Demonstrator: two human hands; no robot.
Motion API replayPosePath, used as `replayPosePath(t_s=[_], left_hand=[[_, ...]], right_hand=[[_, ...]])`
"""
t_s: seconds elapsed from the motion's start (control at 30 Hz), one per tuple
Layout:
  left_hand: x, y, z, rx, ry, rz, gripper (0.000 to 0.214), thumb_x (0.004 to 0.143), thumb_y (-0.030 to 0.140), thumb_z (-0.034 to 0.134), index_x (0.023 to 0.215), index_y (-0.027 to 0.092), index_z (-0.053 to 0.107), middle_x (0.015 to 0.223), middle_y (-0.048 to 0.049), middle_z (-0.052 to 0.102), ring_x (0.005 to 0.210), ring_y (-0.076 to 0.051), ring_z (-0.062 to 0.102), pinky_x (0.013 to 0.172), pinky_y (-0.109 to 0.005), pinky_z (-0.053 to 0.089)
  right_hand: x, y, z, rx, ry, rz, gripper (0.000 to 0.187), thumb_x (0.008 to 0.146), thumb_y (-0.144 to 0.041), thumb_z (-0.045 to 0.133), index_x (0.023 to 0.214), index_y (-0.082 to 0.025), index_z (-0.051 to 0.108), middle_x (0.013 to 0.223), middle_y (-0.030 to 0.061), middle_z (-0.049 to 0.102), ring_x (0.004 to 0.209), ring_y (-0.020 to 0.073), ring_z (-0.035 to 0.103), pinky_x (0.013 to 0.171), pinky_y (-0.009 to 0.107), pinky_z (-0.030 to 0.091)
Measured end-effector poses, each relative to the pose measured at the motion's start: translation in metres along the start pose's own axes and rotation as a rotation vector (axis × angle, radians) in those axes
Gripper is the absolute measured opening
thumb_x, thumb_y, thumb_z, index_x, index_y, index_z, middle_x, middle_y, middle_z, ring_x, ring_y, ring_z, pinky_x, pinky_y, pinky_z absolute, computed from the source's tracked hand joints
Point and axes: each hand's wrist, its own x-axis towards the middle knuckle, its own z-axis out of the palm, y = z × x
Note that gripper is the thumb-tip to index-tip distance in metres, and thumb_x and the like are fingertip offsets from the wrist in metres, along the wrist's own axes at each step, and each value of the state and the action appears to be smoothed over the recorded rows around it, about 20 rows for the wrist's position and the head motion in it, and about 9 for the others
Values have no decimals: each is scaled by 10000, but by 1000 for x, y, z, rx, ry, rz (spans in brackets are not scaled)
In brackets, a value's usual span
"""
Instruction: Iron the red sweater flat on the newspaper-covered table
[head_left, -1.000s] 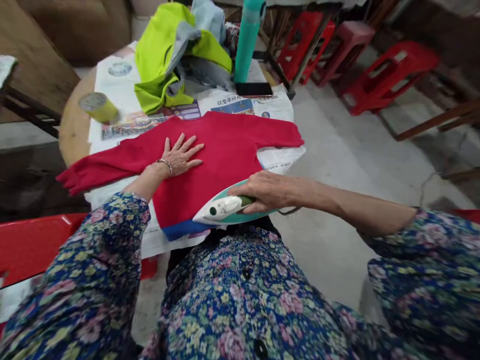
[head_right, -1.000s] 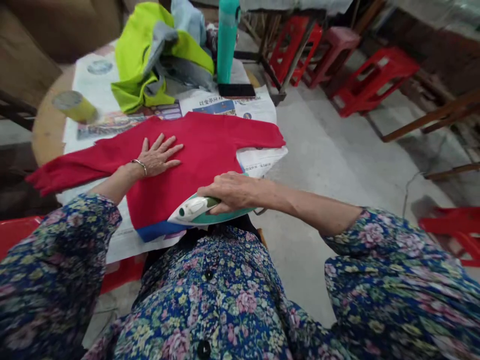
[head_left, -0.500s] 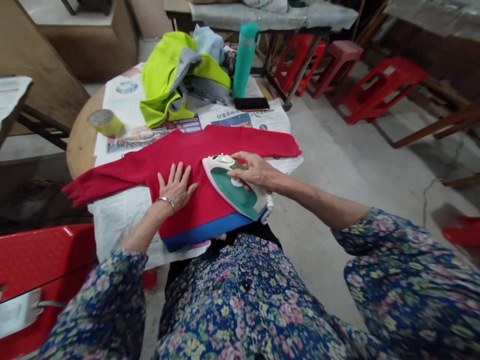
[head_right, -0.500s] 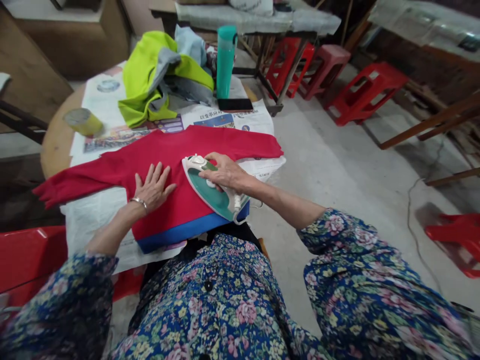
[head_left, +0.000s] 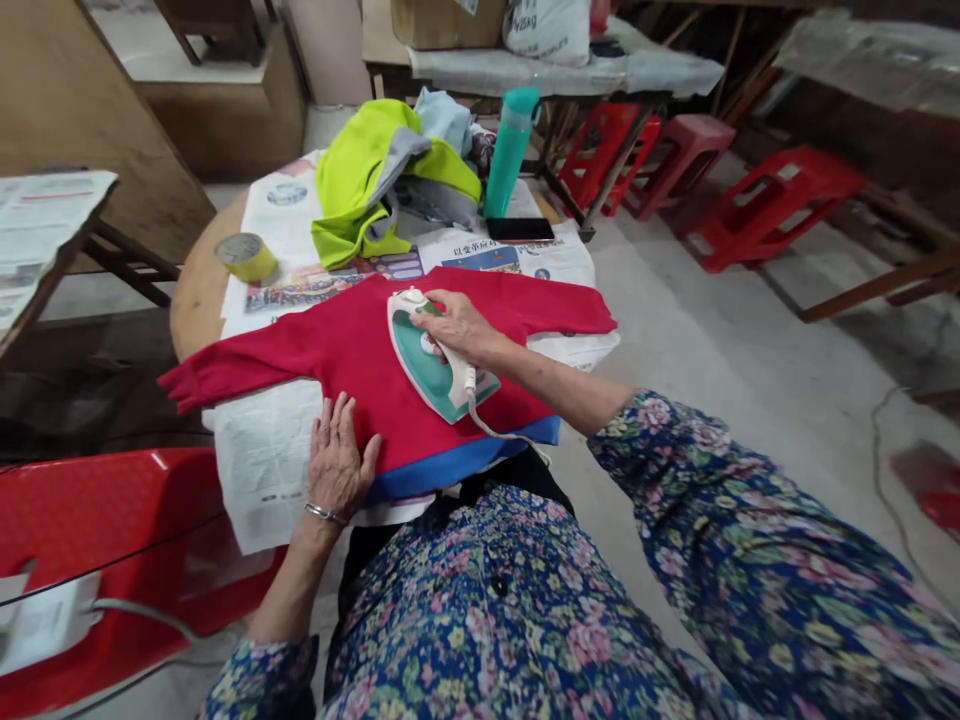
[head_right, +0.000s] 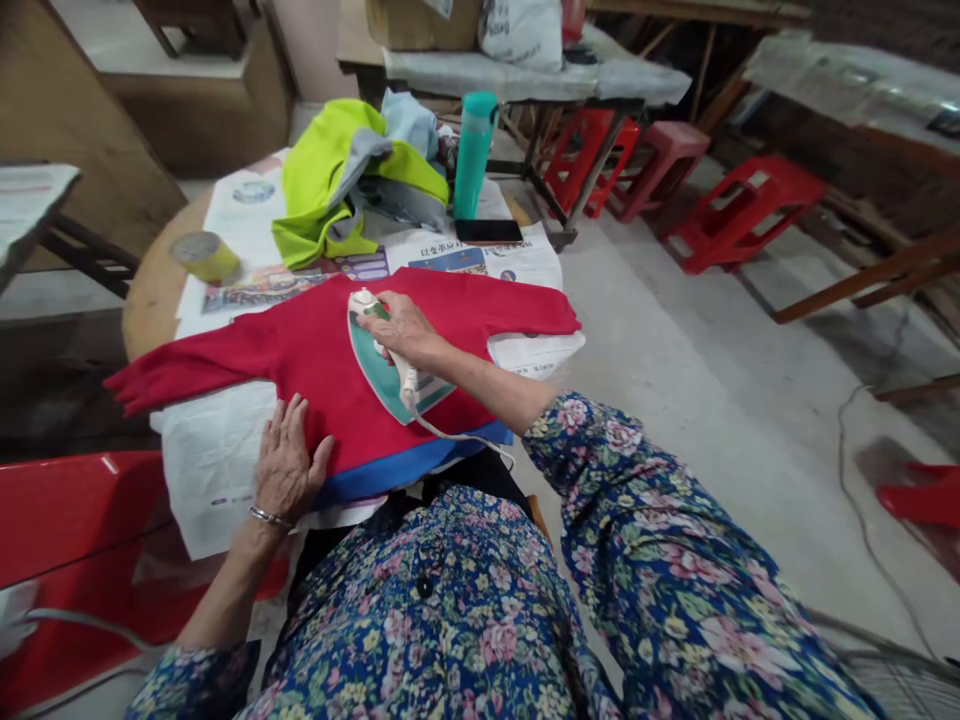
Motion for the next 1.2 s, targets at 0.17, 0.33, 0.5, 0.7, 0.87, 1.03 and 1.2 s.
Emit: replayPosePath(t_s=[0.17,0.33,0.5,0.7,0.87,1.03,1.2], left_hand=[[-2,-4,7,-37,12,-21,1050,1019,669,517,1755,21,142,1772,-302,339,1688,-413,271,1363,-609,258],[-5,-6,6,-109,-2,-60,1208,982,811,402,1743,-21,-30,1818,-328,159,1707,-408,205,1384,-583,190],[-7,-3,-2,-110,-11,-160,1179,997,799,278,1716,-9,-191,1843,-298,11,1726,-380,133,1388,-529,193],[-2,7,-3,-17,-1,-192,1251,952,830,410,1739,-25,-56,1822,-335,106,1721,-402,137,1378,-572,181],[7,23,-5,87,-110,-169,882,1021,662,471,1695,95,423,1771,-242,374,1701,-416,224,1372,-646,147],[9,25,-5,132,-118,-158,719,1032,571,503,1624,169,569,1762,-178,421,1683,-445,266,1357,-696,163],[6,24,-5,138,-122,-148,729,1036,561,496,1642,160,545,1770,-180,402,1684,-459,250,1349,-719,172]], right_hand=[[3,-11,9,-119,-332,-118,267,1020,-278,710,1251,-144,703,643,-42,594,495,104,525,467,200,408],[-21,-7,10,-177,-548,-176,401,993,-248,719,1381,-146,698,627,-68,598,487,91,512,475,182,397],[-51,0,-4,-200,-635,-212,464,959,-293,760,1412,-198,725,795,-21,732,574,111,584,522,204,443],[-63,-1,-14,-251,-661,-237,393,893,-313,829,1276,-228,814,1017,35,819,727,159,685,608,241,502],[-42,-7,-12,-242,-400,-108,417,993,-257,715,1397,-157,725,671,-39,652,483,100,514,511,222,427],[2,-11,-1,-186,-136,-144,137,1014,-238,676,1112,-182,754,623,-46,578,527,119,539,501,208,416],[38,-26,17,-156,-130,-196,96,990,-283,723,1054,-212,736,650,-50,568,579,134,569,514,207,429]])
